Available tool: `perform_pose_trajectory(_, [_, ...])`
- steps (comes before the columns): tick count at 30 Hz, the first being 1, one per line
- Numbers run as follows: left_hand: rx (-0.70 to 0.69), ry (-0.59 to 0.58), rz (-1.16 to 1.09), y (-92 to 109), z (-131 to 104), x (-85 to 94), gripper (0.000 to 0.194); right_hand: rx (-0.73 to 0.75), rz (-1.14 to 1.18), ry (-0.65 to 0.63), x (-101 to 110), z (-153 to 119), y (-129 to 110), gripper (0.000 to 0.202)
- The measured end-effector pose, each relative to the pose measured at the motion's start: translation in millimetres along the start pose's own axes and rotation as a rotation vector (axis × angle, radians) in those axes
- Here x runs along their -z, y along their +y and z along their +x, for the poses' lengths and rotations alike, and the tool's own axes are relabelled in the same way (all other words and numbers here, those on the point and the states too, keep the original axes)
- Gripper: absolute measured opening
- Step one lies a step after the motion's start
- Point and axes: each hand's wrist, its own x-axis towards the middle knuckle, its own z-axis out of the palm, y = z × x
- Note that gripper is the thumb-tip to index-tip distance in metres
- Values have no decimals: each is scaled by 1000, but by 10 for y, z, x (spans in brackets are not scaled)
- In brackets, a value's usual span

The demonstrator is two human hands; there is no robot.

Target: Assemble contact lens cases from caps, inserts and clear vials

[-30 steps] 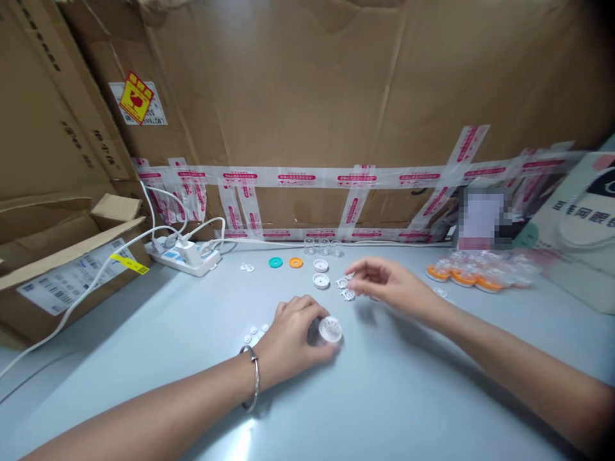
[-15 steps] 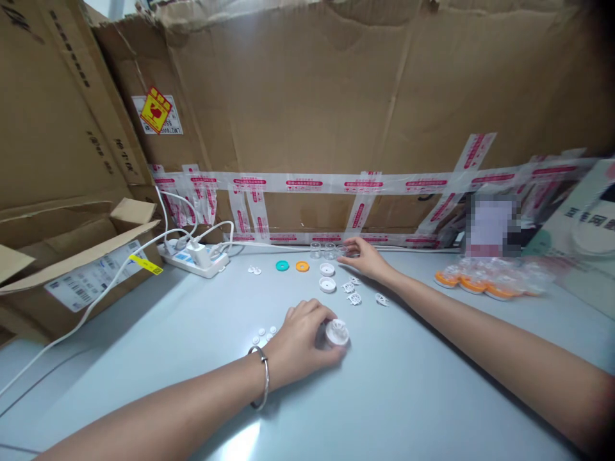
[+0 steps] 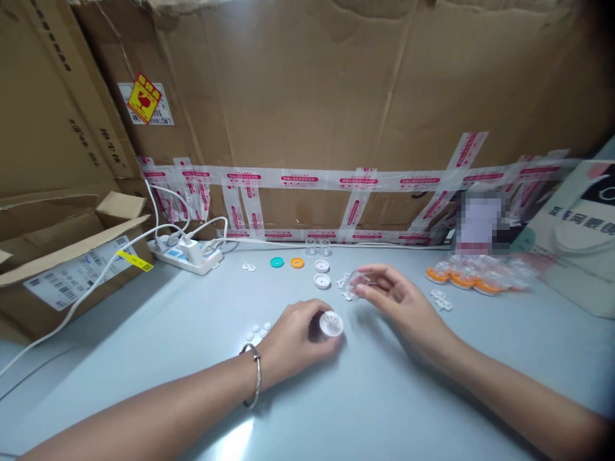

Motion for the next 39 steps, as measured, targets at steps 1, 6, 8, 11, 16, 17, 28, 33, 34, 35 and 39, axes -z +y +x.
perform_pose_trajectory(1, [11,11,-57,2,0,-2,23,47,12,-2,-41,-83,-6,29])
perform_pose_trajectory(6, [74,-19,-299,-18,9,-14,24,138,71,19,-113,-202,1,25])
perform_pose_trajectory(8, [115,-69,-368,-30,15,-21,26,131,73,-14,-117,-201,-1,25])
perform_pose_trajectory(11, [165,-127,-440,-34,21,-23,24,136,31,-69,-125,-217,-9,23])
perform_pose_trajectory(16, [187,-135,-444,31,17,19,27,130,-43,-122,-133,-251,-2,22])
perform_pose_trajectory(17, [184,-132,-429,51,15,32,28,132,-52,-130,-132,-257,0,22])
perform_pose_trajectory(28, [112,-15,-560,125,-12,33,29,150,-30,-156,-130,-286,-45,28])
perform_pose_trajectory(33, [154,-20,-693,143,-18,14,24,160,-14,-136,-131,-262,-49,27])
perform_pose_trajectory(34, [158,-19,-706,151,-19,18,24,159,-7,-137,-132,-252,-51,27])
perform_pose_trajectory(35, [159,-16,-715,158,-20,23,24,158,0,-135,-135,-241,-55,27])
perform_pose_trajectory(39, [158,8,-742,176,-18,50,25,151,8,-103,-150,-200,-83,23])
